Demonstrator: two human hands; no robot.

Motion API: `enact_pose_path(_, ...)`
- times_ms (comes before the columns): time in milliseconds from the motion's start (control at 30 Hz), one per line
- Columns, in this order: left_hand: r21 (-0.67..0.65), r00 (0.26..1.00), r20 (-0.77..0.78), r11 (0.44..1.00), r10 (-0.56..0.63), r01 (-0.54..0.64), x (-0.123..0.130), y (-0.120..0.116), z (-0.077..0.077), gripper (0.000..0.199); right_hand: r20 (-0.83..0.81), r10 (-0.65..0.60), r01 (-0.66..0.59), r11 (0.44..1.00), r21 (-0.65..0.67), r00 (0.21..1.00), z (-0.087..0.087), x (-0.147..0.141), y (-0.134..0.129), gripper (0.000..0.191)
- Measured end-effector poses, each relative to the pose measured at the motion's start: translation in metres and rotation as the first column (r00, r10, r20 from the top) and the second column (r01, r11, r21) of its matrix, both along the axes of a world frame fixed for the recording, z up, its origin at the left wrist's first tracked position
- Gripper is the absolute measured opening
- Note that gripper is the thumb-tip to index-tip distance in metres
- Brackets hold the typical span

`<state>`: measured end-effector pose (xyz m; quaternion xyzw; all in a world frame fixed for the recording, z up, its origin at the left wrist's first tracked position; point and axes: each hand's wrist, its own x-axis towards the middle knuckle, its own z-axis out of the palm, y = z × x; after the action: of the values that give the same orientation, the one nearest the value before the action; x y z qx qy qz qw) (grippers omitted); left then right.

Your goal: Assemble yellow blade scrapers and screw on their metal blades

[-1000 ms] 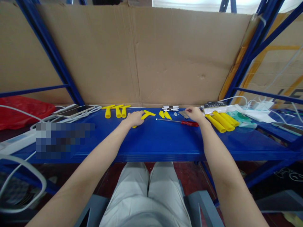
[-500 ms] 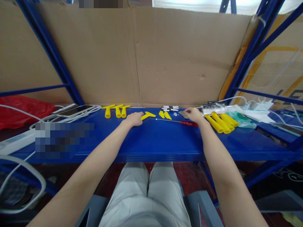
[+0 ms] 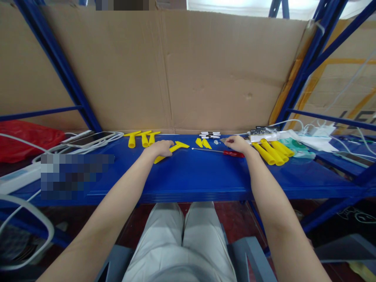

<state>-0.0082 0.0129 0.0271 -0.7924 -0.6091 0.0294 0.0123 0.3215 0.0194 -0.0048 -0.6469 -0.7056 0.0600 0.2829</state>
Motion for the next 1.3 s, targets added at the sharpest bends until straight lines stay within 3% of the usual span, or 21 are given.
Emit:
enact_pose_path(167,-0.123,0.998,-0.036,0.992,-0.046,0.041,-0.01,0.002,0.006,0.07,-0.032,0.177,-0.18,0.954,-0.242,0.984,0.006,-0.012,-0.012,0.025)
enact_pose_path(300,-0.112,0.998,-0.052,0.993,-0.043,0.037,-0.009,0.004,0.004,0.072,-0.01,0.234,-0.227,0.933,-0.277,0.972,0.005,-0.015,-0.012,0.029)
enact_pose_path(567,0.033,0.994,0.031,0.994,-0.108,0.107,0.012,0.005,-0.017,0.061,0.088,0.147,-0.112,0.942,-0.317,0.985,0.008,-0.002,-0.01,0.019)
enact_pose_path(733,0.024,0.985,0.074,0.988,-0.155,0.153,0.016,0.01,-0.024,0.053,0.141,0.037,0.012,0.943,-0.334,0.989,0.008,0.019,-0.014,0.013)
enact_pose_path(900,0.005,0.975,0.072,0.978,-0.21,0.21,0.018,0.013,-0.027,0.047,0.217,-0.096,0.152,0.955,-0.256,0.971,0.003,0.033,-0.013,0.026)
enact_pose_path(1167,0.006,0.958,0.063,0.96,-0.281,0.281,0.018,0.013,-0.028,0.047,0.261,-0.101,0.14,0.981,-0.135,0.96,-0.003,0.027,-0.003,0.023)
enact_pose_path(1300,0.005,0.954,0.054,0.956,-0.294,0.294,0.018,0.014,-0.029,0.046,0.33,-0.177,0.232,0.963,-0.134,0.927,-0.001,0.016,-0.004,0.025)
